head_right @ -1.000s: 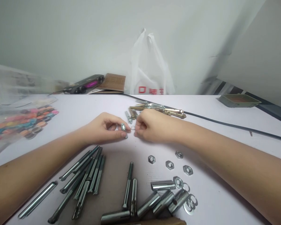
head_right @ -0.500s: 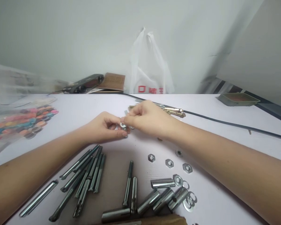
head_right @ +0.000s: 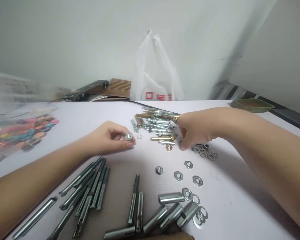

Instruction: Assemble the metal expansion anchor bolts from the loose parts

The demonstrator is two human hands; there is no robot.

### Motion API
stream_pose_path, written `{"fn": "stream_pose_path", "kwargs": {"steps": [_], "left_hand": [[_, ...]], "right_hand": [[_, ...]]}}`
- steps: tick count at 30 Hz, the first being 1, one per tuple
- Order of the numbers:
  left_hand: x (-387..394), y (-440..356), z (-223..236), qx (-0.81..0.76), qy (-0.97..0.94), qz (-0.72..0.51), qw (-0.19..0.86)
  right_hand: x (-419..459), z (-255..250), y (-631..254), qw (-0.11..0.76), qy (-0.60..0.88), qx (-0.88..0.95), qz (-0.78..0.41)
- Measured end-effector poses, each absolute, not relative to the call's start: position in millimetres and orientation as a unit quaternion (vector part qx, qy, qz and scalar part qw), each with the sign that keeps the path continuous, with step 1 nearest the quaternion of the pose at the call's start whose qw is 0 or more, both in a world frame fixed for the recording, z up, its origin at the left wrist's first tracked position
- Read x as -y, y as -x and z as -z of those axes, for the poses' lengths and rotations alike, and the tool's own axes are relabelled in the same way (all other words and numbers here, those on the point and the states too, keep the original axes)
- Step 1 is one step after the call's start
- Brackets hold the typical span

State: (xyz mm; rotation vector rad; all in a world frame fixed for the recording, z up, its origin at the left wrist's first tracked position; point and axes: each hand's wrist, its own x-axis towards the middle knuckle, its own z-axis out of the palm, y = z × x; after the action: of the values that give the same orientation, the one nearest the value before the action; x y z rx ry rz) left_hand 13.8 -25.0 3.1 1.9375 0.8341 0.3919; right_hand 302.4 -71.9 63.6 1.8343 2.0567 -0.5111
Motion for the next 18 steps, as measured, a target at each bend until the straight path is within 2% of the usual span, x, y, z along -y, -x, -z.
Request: {"fn": "stream_pose_path", "kwargs": {"steps": [2,7,11,15,18], "left_hand": [[25,-14,-4,-0.34,-0.791,-0.166,0.48],[26,-15,-3,-0.339,-0.786,-0.172,0.488],[26,-15,-4,-0.341,-0.787,-0.166,0.487],[25,-14,-4,-0.335,-0.791,-0.158,0.486],[25,-14,-3,-0.334,-0.791,-0.157,0.488]], "right_hand": [[73,-62,-297,0.222,-0.63,-0.717,0.198],[66,-64,-296,0.229,-0.664,-0.691,0.168],[58,-59,-303,0.216,-0.7,-0.667,0.134],[55,-53,-303,0.21,-0.68,-0.683,0.162],[58,-60,-305,0.154,-0.662,-0.709,0.188]]}}
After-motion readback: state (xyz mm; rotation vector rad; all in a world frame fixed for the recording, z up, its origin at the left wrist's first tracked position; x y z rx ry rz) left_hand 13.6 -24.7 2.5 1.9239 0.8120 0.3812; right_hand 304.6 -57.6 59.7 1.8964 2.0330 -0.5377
